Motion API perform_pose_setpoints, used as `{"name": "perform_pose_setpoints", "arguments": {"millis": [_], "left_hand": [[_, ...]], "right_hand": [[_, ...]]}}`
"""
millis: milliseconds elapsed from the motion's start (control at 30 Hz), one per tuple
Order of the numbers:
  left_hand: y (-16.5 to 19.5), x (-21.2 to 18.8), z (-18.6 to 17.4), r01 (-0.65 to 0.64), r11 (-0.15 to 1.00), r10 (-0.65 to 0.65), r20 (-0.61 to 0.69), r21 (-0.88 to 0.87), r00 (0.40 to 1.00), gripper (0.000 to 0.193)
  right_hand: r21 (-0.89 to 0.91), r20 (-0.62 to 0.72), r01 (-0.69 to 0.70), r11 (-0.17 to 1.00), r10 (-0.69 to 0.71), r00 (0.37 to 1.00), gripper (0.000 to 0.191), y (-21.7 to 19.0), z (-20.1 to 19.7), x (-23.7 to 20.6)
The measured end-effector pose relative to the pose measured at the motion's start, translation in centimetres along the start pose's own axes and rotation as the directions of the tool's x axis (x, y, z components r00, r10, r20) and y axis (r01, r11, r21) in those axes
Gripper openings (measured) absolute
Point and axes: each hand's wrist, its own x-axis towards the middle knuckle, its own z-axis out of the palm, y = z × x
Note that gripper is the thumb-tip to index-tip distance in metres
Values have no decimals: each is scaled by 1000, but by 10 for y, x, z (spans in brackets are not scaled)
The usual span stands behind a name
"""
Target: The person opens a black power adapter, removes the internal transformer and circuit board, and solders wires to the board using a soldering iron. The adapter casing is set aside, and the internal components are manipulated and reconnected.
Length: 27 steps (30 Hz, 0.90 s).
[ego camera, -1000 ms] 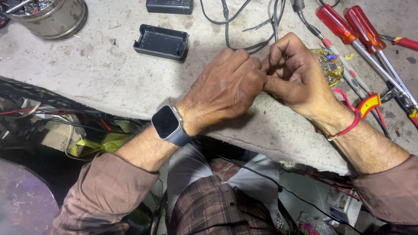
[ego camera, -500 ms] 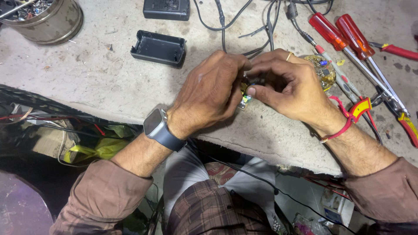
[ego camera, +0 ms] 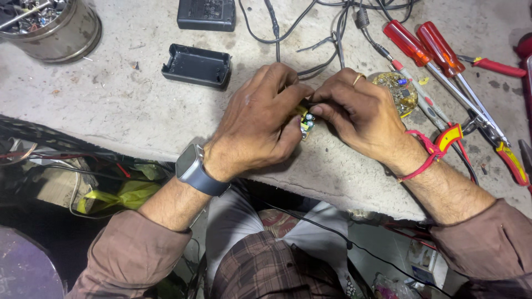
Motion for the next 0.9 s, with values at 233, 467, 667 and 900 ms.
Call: {"name": "perform_pose_setpoints", "arguments": {"millis": [233, 467, 667, 900], "left_hand": [[0, 5, 0, 76, 978, -65, 63, -196, 996, 73], [-1, 8, 11, 150, 986, -146, 60, -70, 988, 36], [3, 16, 20, 144, 990, -143, 84, -5, 986, 24], [5, 23, 25, 114, 992, -113, -19, 56, 993, 15]], "right_hand": [[-78, -49, 129, 989, -133, 990, 20, -2, -4, -8], [73, -109, -4, 997, 12, 994, 19, 8, -5, -18], [186, -95, -98, 978, 117, 989, 17, 11, -3, -16], [274, -73, -111, 955, 135, 988, 12, 20, -6, -20]]}}
